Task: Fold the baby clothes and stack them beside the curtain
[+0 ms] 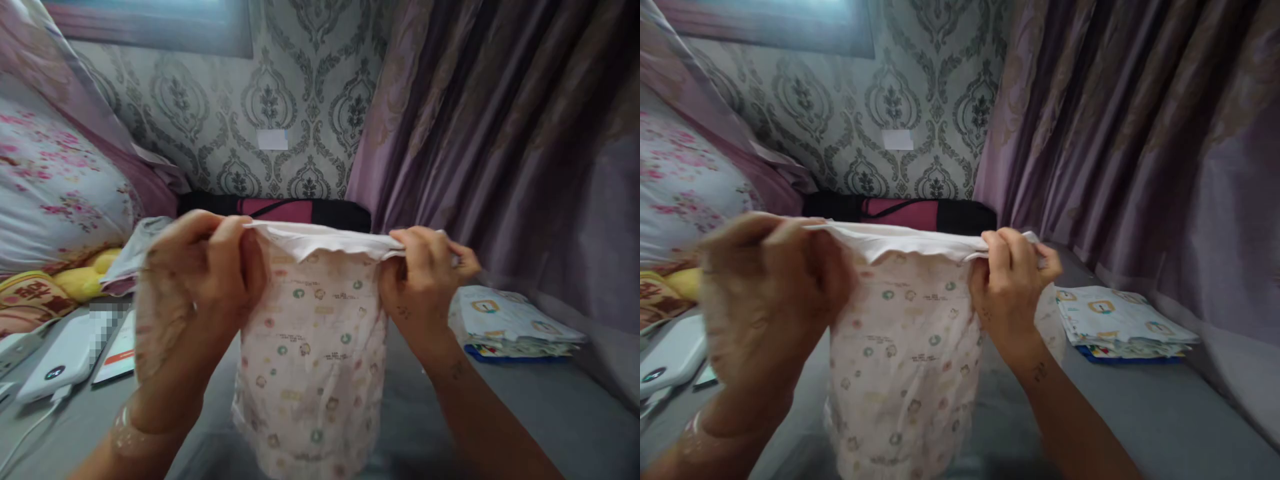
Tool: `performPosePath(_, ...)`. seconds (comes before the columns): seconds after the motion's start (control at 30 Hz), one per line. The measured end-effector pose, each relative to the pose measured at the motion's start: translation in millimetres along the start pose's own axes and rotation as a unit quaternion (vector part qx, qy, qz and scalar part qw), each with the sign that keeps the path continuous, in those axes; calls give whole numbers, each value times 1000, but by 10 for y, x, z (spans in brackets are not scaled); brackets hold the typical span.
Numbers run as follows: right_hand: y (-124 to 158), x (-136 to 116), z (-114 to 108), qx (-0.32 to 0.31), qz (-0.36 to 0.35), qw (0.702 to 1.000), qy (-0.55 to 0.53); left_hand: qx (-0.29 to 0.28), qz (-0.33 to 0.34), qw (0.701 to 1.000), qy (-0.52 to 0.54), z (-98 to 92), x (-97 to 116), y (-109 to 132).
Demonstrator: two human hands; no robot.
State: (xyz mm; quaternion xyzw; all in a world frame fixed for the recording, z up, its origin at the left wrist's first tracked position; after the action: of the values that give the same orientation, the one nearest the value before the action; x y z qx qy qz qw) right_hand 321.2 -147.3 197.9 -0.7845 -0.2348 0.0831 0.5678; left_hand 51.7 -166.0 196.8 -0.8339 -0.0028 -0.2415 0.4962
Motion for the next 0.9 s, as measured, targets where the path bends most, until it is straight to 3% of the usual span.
performPosePath(0.07, 203, 71, 315, -106, 14, 994, 0, 31, -21, 996, -76, 355, 3, 119)
performPosePath(0.17, 589, 155, 889, -266, 26, 964, 2, -94, -45, 986, -132, 1019, -244, 406)
performPosePath(0.23, 824, 197, 1249, -347, 43, 937, -6, -203, -79, 960, -175, 1420, -502, 603)
performPosePath(0.33, 1044, 237, 1644, -415, 67, 907, -20, -276, -101, 935, -201, 1818, -787, 771)
performPosePath(0.43, 1109, 261, 1862, -434, 72, 898, -15, -297, -91, 927, -210, 2015, -887, 774)
performPosePath(0.67, 1124, 322, 2206, -446, 55, 893, -5, -316, -82, 916, -233, 2266, -1017, 627)
performPosePath(0.9, 1114, 446, 2605, -491, 86, 867, -14, -339, -78, 900, -263, 2594, -1203, 496)
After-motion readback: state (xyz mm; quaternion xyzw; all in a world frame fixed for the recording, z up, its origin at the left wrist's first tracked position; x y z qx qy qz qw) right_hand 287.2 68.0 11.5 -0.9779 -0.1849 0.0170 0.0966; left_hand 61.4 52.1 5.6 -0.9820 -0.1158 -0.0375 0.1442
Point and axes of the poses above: each hand's wrist, its own y-axis away from the middle knuckle, its own z-axis out of the palm, x = y × z, the point moved 2 cm from there along -y, towards the middle knuckle, and after that the axes turned 13 degrees about -z, right-handed, at the moved point
